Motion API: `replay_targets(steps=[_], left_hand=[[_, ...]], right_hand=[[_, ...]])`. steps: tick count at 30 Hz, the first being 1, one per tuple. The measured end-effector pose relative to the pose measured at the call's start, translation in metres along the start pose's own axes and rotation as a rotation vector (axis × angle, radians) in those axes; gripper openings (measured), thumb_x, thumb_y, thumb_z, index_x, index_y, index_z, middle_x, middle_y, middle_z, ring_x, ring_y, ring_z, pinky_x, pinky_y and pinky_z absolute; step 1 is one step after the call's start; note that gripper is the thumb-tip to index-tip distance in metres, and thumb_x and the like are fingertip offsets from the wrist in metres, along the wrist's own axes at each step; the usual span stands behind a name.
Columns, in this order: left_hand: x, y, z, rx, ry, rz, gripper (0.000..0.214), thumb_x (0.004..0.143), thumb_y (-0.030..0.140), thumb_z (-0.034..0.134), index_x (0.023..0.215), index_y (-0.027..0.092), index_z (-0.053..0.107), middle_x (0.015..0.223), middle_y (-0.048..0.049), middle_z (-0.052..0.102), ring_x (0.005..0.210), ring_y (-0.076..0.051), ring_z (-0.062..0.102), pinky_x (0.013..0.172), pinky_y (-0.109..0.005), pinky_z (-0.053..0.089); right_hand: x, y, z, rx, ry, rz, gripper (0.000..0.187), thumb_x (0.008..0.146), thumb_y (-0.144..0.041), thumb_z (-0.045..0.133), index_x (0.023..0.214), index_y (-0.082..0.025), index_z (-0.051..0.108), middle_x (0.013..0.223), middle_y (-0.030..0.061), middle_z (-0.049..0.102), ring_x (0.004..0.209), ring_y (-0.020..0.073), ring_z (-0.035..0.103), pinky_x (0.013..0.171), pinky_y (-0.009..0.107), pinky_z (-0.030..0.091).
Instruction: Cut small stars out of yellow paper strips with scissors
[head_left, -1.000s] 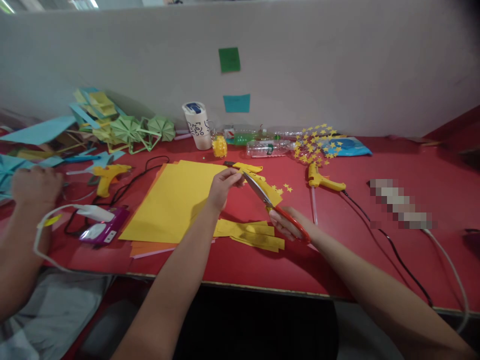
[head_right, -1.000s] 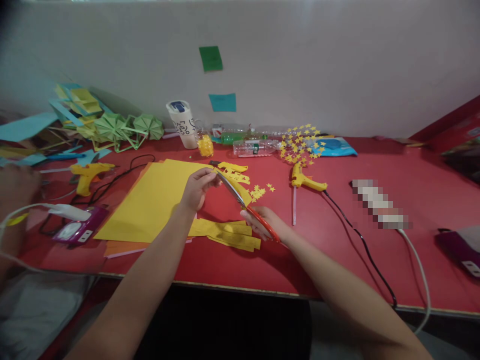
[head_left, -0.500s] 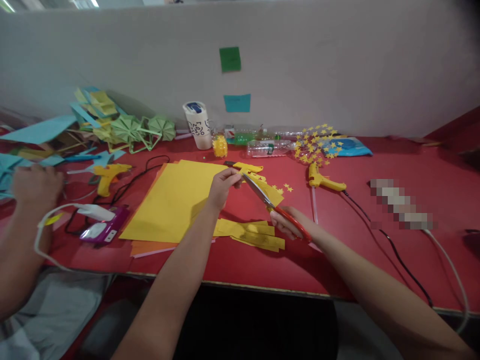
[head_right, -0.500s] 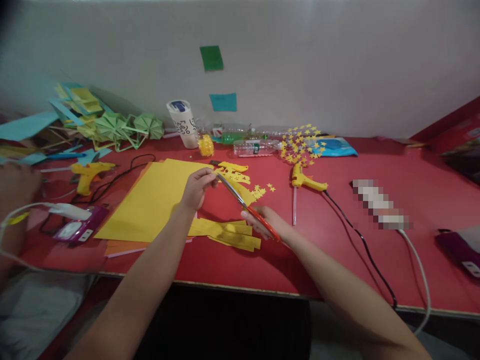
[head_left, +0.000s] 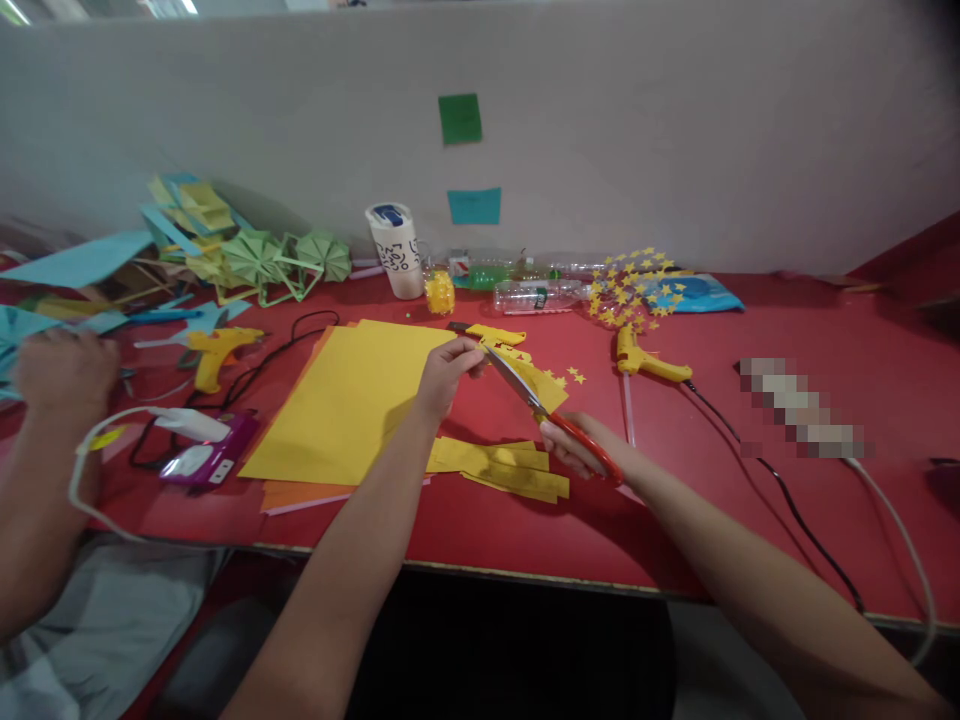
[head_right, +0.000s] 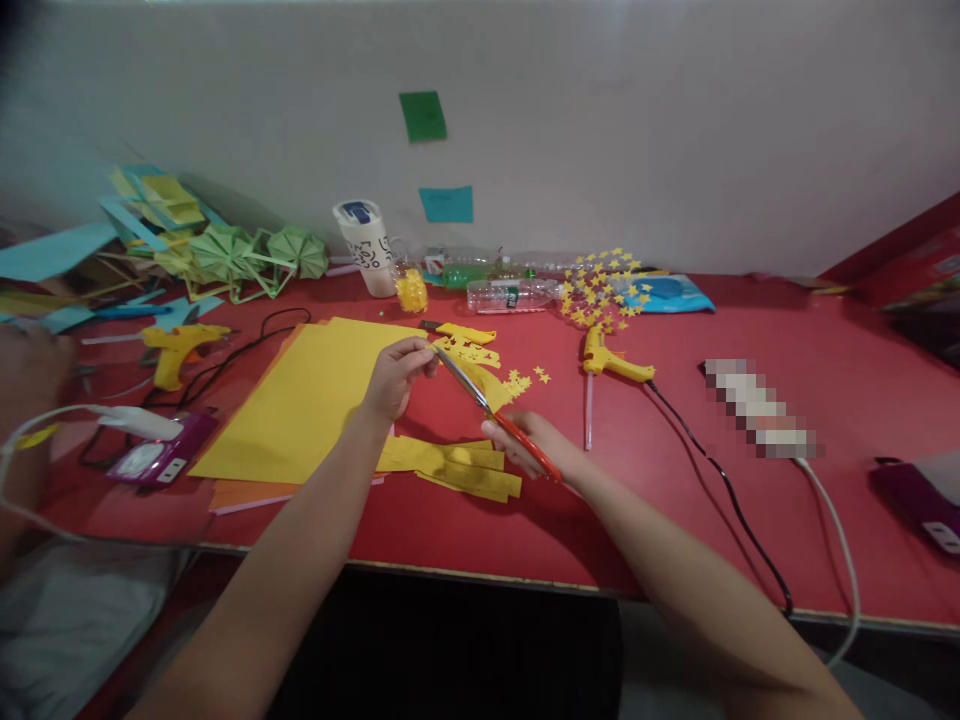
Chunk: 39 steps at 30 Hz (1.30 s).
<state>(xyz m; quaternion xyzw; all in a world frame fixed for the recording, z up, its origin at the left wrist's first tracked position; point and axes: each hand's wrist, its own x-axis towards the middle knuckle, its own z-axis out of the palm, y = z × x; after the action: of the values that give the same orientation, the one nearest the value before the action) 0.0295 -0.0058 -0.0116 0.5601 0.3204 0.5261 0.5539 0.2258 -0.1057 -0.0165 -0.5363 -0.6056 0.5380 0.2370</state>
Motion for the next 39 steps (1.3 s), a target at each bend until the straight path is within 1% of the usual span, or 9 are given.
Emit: replay_targets(steps=[6,12,17,22,27,31,36,39], left_hand=[[0.0,0.001,0.001,0.015,0.001,-0.001,0.012,0.065,0.025,0.061,0.056,0.016,0.059,0.048,0.0026,0.052,0.05,-0.008,0.046,0.053,-0.023,0.038],[0.0,0.002,0.001,0.015,0.0,0.0,0.013,0.064,0.025,0.061,0.055,0.016,0.059,0.048,0.0026,0.051,0.049,-0.007,0.045,0.052,-0.022,0.037],[0.0,0.002,-0.001,0.016,-0.014,-0.006,0.013,0.064,0.025,0.061,0.055,0.016,0.06,0.048,0.0025,0.052,0.048,-0.007,0.046,0.052,-0.022,0.038],[0.001,0.002,-0.004,0.024,-0.034,-0.027,0.014,0.065,0.025,0.061,0.055,0.016,0.059,0.049,0.0021,0.053,0.048,-0.008,0.047,0.052,-0.023,0.038],[0.001,0.003,-0.005,0.037,-0.067,-0.016,0.015,0.067,0.026,0.06,0.056,0.016,0.06,0.05,0.0014,0.054,0.05,-0.008,0.047,0.053,-0.023,0.038],[0.001,0.004,-0.005,0.065,-0.063,-0.005,0.016,0.066,0.025,0.06,0.053,0.016,0.059,0.049,0.0013,0.052,0.049,-0.008,0.046,0.052,-0.024,0.037],[0.001,0.004,-0.006,0.076,-0.056,-0.007,0.016,0.066,0.026,0.06,0.054,0.016,0.059,0.049,0.0011,0.052,0.048,-0.008,0.046,0.052,-0.025,0.037],[0.001,0.004,-0.006,0.07,-0.058,0.0,0.016,0.066,0.026,0.06,0.053,0.016,0.059,0.048,0.001,0.052,0.048,-0.008,0.046,0.052,-0.025,0.037]], right_hand=[[0.0,0.0,0.0,0.02,0.0,-0.002,0.044,0.081,-0.058,0.049,0.064,-0.019,0.044,0.037,-0.0092,0.036,0.026,0.0036,0.031,0.031,0.019,0.024],[0.0,0.001,0.0,0.016,0.004,0.011,0.046,0.08,-0.061,0.048,0.063,-0.019,0.044,0.038,-0.0084,0.037,0.026,0.0038,0.032,0.029,0.018,0.025],[0.0,0.0,-0.001,0.015,-0.004,0.031,0.048,0.078,-0.064,0.048,0.063,-0.019,0.044,0.039,-0.0091,0.033,0.026,0.0037,0.031,0.027,0.018,0.025],[-0.004,-0.006,-0.002,0.06,-0.011,0.025,0.05,0.076,-0.065,0.051,0.06,-0.02,0.039,0.042,-0.0085,0.033,0.028,0.003,0.029,0.026,0.018,0.024],[-0.006,-0.008,-0.004,0.074,-0.025,0.031,0.05,0.078,-0.064,0.05,0.058,-0.02,0.036,0.039,-0.009,0.031,0.029,0.0029,0.026,0.027,0.017,0.024],[-0.006,-0.008,-0.005,0.092,-0.035,0.046,0.05,0.077,-0.063,0.052,0.057,-0.021,0.036,0.038,-0.0091,0.03,0.029,0.003,0.026,0.027,0.018,0.023],[-0.005,-0.009,-0.005,0.08,-0.015,0.053,0.05,0.074,-0.064,0.055,0.056,-0.021,0.037,0.038,-0.0089,0.031,0.028,0.0031,0.026,0.026,0.018,0.024],[-0.004,-0.008,-0.005,0.065,-0.029,0.057,0.05,0.075,-0.064,0.055,0.055,-0.021,0.036,0.036,-0.0088,0.031,0.027,0.0033,0.027,0.025,0.018,0.025]])
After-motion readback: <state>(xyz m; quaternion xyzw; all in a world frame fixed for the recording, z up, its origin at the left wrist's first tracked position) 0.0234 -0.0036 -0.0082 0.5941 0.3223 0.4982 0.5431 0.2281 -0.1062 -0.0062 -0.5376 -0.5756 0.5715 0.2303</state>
